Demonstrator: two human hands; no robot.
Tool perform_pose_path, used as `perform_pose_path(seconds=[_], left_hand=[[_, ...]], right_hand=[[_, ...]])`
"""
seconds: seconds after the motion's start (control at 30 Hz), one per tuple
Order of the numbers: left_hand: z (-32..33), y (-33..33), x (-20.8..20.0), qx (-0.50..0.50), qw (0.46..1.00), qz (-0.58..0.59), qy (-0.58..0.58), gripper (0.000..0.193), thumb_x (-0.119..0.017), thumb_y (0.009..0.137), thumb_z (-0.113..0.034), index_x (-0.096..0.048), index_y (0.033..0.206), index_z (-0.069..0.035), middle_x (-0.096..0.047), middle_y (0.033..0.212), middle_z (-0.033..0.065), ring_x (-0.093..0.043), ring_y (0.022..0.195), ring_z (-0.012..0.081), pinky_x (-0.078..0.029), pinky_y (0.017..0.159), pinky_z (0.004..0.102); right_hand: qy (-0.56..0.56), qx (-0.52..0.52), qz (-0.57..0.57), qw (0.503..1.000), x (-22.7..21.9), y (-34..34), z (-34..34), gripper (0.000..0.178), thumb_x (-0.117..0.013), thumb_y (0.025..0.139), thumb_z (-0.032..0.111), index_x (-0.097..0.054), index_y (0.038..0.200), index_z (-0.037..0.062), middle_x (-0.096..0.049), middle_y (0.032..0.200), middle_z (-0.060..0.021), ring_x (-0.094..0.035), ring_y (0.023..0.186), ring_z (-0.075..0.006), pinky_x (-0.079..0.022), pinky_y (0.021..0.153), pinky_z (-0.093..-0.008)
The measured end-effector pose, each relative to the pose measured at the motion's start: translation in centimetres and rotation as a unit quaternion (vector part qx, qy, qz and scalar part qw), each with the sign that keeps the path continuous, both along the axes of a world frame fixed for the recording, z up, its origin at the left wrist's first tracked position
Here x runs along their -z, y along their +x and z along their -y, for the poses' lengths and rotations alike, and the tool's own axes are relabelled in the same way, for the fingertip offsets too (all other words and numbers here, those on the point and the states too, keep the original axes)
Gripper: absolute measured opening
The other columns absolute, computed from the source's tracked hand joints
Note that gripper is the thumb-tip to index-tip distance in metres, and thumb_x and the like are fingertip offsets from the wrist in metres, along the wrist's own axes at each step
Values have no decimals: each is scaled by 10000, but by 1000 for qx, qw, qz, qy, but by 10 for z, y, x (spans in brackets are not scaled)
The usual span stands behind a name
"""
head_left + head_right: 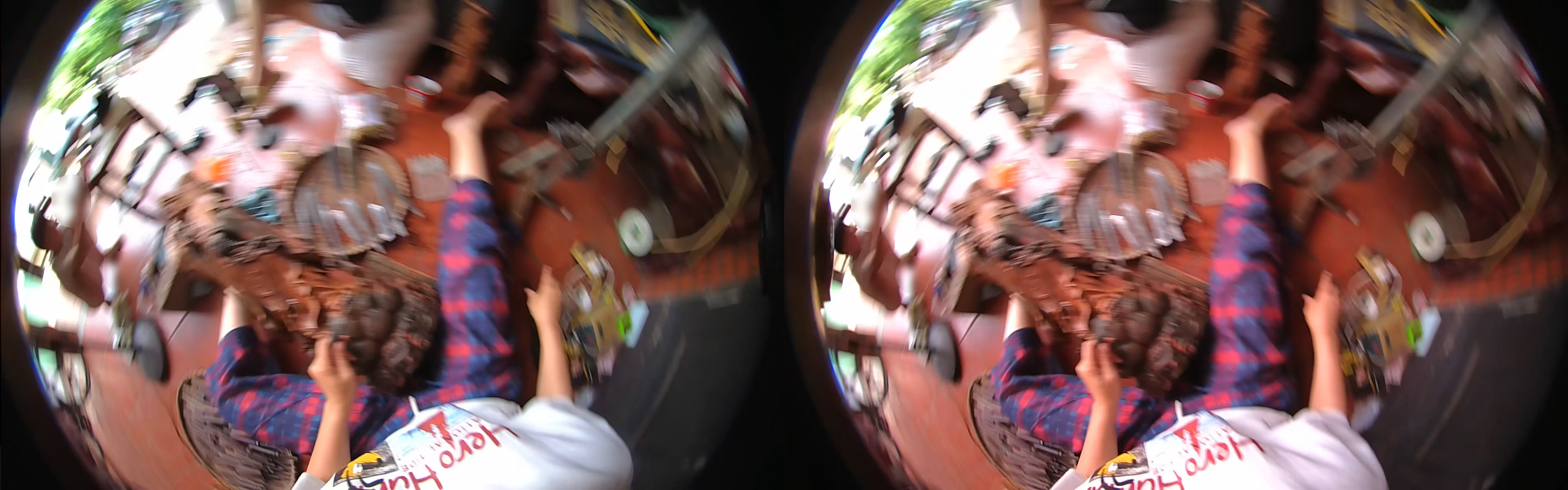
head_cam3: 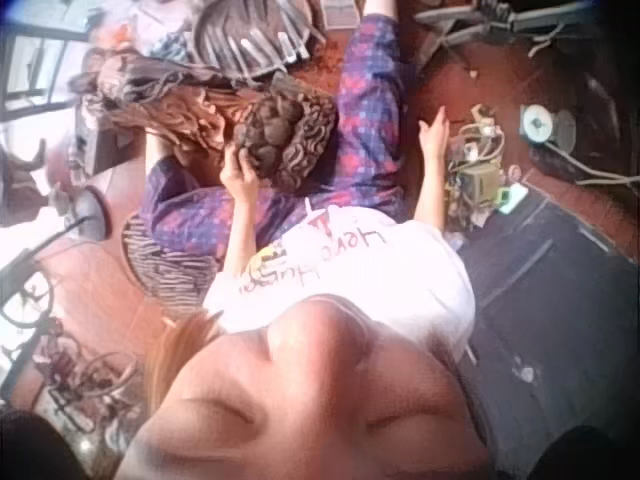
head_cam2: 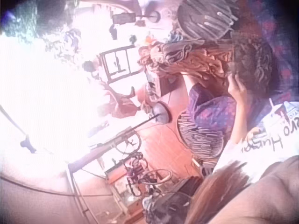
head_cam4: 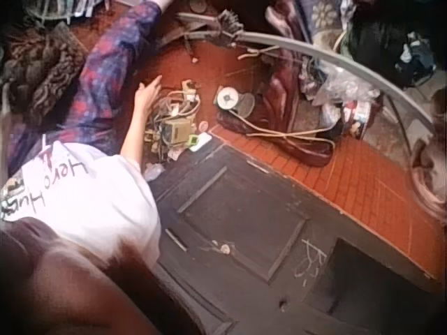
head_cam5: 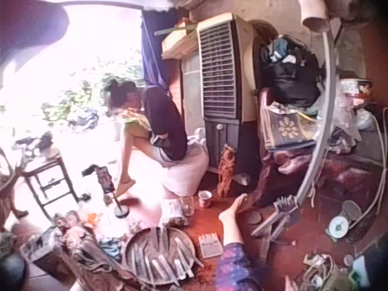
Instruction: The person sits on the floor and carves a large, intricate wooden sculpture using a small chisel. They hold the sculpture steady with one hand while carefully chipping away wood with the other, focusing on detailed areas of the piece.
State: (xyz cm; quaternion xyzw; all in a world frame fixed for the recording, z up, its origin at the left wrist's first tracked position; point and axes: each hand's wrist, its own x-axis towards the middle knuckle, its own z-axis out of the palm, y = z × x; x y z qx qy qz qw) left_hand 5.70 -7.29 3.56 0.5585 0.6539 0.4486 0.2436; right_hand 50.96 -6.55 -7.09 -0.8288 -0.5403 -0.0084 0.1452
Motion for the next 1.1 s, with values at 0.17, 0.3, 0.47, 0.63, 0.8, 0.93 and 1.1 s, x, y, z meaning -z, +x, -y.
perform_pose_path(seconds=[0.17, 0.3, 0.47, 0.63, 0.8, 0.93, 1.1], left_hand=[[1, -13, 3, -22, 1000, 0, 15, 156, -562, 1021, -112, -674, 955, -27, -611, 582, 61, -614, 513, 149, -453, 492, 301], [-6, -5, -6, -13, 993, -73, 87, 175, -566, 1031, -154, -654, 957, -22, -641, 656, 79, -632, 557, 205, -476, 543, 348], [-2, -11, -21, -37, 964, 262, -32, 168, -554, 1056, -188, -584, 973, -44, -554, 628, 0, -495, 520, 58, -398, 494, 248], [-27, -12, -91, 172, 976, 113, 70, 88, -657, 956, -123, -619, 938, -45, -574, 794, 80, -603, 749, 209, -474, 673, 352], [-60, 4, -108, 346, 916, 40, 199, 191, -731, 845, -161, -678, 1001, -64, -586, 1041, 145, -566, 1080, 364, -445, 914, 474], [-51, 13, -104, 231, 934, 7, 273, 353, -725, 820, -206, -668, 1158, -116, -546, 1328, 163, -478, 1328, 380, -396, 1090, 505], [-15, 7, -62, 77, 957, 146, 240, 478, -764, 853, -288, -646, 1295, -149, -513, 1413, 178, -464, 1355, 423, -324, 1140, 624]], right_hand=[[290, -129, -301, 899, -216, -163, -94, 554, -723, 913, 138, -481, 1400, 32, -578, 1378, -217, -644, 1097, -349, -531, 943, -388], [231, -641, -373, 630, -283, -288, -89, 346, -772, 817, 173, -672, 1132, 72, -688, 1068, -121, -676, 972, -289, -555, 804, -398], [-219, -766, -342, 497, -256, -277, -84, 334, -728, 918, 280, -693, 1154, 46, -732, 948, -149, -720, 852, -281, -561, 730, -386], [-184, -596, -238, 745, -206, -266, -79, 442, -796, 841, 322, -631, 1130, 31, -702, 939, -129, -718, 812, -315, -555, 727, -400], [-33, -536, -524, 661, -190, -282, -73, 429, -794, 716, 102, -614, 1094, 9, -630, 1138, -118, -656, 1001, -265, -526, 873, -367], [-35, -320, -712, 625, -177, -283, -47, 250, -629, 961, 185, -646, 1100, -22, -681, 1066, -130, -685, 985, -246, -547, 848, -339], [-81, -394, -594, 696, -202, -324, -96, 274, -604, 1016, 169, -680, 1142, -63, -738, 1028, -164, -725, 945, -207, -575, 829, -328]])
